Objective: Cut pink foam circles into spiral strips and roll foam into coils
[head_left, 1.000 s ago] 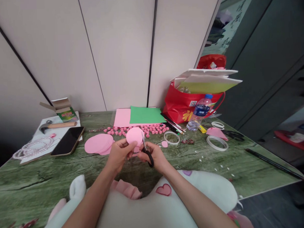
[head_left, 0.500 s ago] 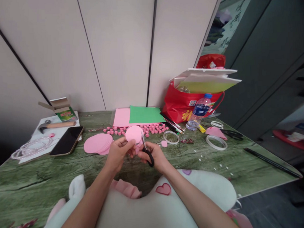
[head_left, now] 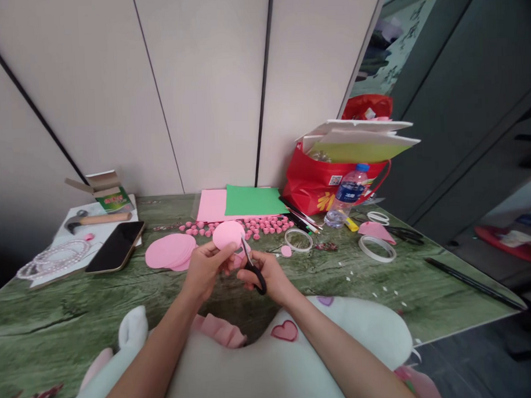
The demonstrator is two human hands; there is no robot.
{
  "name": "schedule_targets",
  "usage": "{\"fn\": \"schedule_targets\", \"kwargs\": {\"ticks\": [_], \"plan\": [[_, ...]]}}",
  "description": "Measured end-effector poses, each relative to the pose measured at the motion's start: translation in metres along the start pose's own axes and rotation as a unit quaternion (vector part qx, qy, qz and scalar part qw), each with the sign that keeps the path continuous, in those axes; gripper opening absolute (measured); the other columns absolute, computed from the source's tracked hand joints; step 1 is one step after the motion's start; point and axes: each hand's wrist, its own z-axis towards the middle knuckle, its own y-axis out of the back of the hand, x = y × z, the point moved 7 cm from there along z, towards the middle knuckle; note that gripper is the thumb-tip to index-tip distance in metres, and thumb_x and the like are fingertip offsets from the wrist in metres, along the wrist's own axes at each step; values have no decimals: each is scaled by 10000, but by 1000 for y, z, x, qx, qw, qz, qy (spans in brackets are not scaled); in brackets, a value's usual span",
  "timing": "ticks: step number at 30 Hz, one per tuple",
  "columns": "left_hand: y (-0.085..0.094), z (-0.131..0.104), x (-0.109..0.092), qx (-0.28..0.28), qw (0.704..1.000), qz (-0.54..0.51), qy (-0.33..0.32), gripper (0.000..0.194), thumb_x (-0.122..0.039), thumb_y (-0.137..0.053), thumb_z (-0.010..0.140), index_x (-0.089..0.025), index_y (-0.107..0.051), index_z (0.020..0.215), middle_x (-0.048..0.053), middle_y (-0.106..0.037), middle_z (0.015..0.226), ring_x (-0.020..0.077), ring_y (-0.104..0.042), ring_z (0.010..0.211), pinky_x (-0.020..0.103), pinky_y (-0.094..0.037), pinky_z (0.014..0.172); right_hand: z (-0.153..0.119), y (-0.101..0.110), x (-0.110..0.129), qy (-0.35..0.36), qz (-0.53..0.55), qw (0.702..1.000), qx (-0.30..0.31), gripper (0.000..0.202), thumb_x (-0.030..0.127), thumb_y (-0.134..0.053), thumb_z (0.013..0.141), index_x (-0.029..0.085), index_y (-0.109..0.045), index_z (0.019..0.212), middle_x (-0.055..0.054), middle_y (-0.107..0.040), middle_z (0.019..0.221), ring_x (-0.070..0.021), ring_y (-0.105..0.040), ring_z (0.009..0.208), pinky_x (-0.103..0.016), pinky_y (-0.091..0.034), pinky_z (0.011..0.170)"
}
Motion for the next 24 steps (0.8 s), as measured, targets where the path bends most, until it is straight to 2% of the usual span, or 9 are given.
{"fn": "schedule_targets", "kwargs": {"ticks": [3,9,17,24], "plan": [[2,0,2,-8,999,31,2,205,-275,-653,616,-124,-531,550,-53,-485,387,41,-392,342,162,-277,347,0,0,0,0,6,1000,0,328,347,-711,542,159,-483,684,65,-494,476,-58,-438,381,-174,-343,388],[-1,1,9,18,998,64,23,199,-280,-646,620,-126,-536,560,-61,-471,383,35,-374,322,158,-243,325,3,0,1,19,25,999,7,410,332,-732,520,184,-475,802,44,-531,575,-86,-485,498,-197,-374,474],[-1,1,8,12,996,84,18,195,-284,-638,626,-123,-541,574,-64,-465,380,34,-365,323,156,-239,325,4,1,0,22,26,999,4,424,366,-732,505,188,-468,784,45,-512,577,-92,-474,510,-207,-360,495],[-1,2,7,17,997,73,5,205,-302,-627,641,-125,-539,589,-63,-451,381,34,-354,333,159,-234,336,4,0,4,20,32,999,7,377,324,-723,530,164,-460,749,57,-493,554,-47,-370,444,-171,-274,430]]}}
